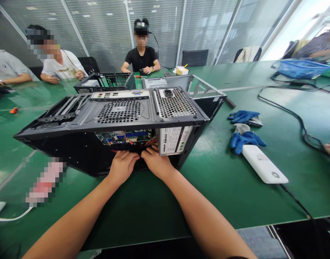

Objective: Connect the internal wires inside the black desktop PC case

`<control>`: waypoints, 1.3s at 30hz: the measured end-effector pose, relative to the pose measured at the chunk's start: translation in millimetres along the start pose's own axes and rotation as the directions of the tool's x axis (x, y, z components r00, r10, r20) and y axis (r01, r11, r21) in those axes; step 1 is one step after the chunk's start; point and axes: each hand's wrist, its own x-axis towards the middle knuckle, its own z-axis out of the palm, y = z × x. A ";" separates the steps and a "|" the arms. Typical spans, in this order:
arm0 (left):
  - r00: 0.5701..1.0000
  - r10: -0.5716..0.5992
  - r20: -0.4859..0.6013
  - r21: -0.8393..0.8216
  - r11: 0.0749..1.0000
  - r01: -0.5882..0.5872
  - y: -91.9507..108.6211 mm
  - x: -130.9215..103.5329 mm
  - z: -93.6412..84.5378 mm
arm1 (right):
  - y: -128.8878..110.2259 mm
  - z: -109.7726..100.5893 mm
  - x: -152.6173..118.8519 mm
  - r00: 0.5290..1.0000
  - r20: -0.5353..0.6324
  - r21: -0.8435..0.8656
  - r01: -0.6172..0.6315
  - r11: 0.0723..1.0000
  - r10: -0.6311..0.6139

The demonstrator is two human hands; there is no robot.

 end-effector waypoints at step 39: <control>0.997 -0.062 0.055 0.070 0.996 0.059 3.6 2.9 -3.5 | -0.3 3.3 -0.5 0.999 -0.049 -0.009 0.011 1.000 -0.012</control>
